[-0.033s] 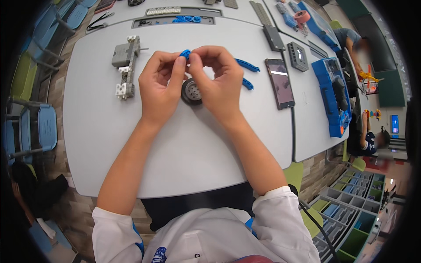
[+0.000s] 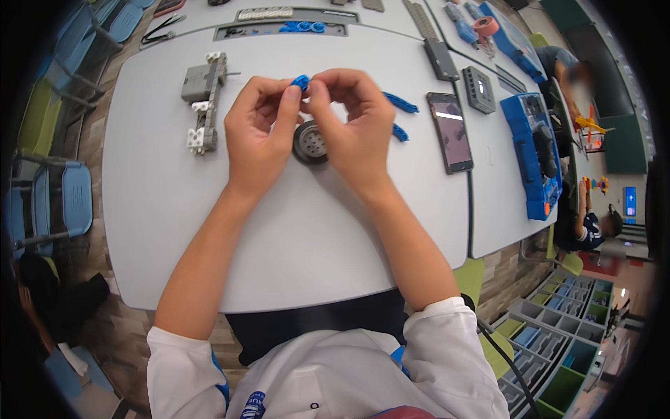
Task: The person assembles a small mechanical device using a motor, a wheel, and various plastic connectors. They use pliers to adjust components and attach a blue hub to a grey wheel, then fit the wheel onto the motor shaft.
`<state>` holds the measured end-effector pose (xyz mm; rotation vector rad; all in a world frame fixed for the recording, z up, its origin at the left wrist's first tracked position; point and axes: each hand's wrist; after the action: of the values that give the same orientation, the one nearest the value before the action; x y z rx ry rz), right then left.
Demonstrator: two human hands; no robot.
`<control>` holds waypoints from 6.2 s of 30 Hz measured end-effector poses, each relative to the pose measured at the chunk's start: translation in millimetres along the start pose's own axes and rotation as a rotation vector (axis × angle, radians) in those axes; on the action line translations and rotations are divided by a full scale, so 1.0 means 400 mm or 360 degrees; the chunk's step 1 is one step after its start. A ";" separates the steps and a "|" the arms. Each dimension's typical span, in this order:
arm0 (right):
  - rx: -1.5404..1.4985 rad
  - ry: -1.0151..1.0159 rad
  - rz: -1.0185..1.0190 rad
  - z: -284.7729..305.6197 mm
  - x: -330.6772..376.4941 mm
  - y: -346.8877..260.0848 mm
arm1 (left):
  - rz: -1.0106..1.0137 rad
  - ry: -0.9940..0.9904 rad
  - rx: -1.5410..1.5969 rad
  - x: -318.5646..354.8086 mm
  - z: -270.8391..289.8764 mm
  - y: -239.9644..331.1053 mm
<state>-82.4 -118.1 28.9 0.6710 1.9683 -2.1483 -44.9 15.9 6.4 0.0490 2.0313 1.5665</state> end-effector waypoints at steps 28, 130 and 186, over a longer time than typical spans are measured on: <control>0.0376 -0.0596 -0.0333 0.144 -0.059 -0.063 | -0.0362 -0.0131 -0.0482 -0.017 0.003 -0.017; 0.0513 -0.0103 0.0540 0.022 -0.031 0.046 | 0.0120 0.0299 0.0401 0.013 -0.037 0.019; 0.1955 -0.0879 0.0453 -0.013 -0.504 0.184 | 0.0507 0.0381 0.0918 -0.013 0.000 0.001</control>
<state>127.3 -159.7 46.8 0.3349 0.1467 -2.7285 -40.7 14.2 9.0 0.4403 2.7160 1.1413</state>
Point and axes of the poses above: each hand's wrist, its own x-axis away from the middle knuckle, its own z-axis out of the back of the hand, y = z × x, and after that the axes turned 11 degrees about -y, right-handed
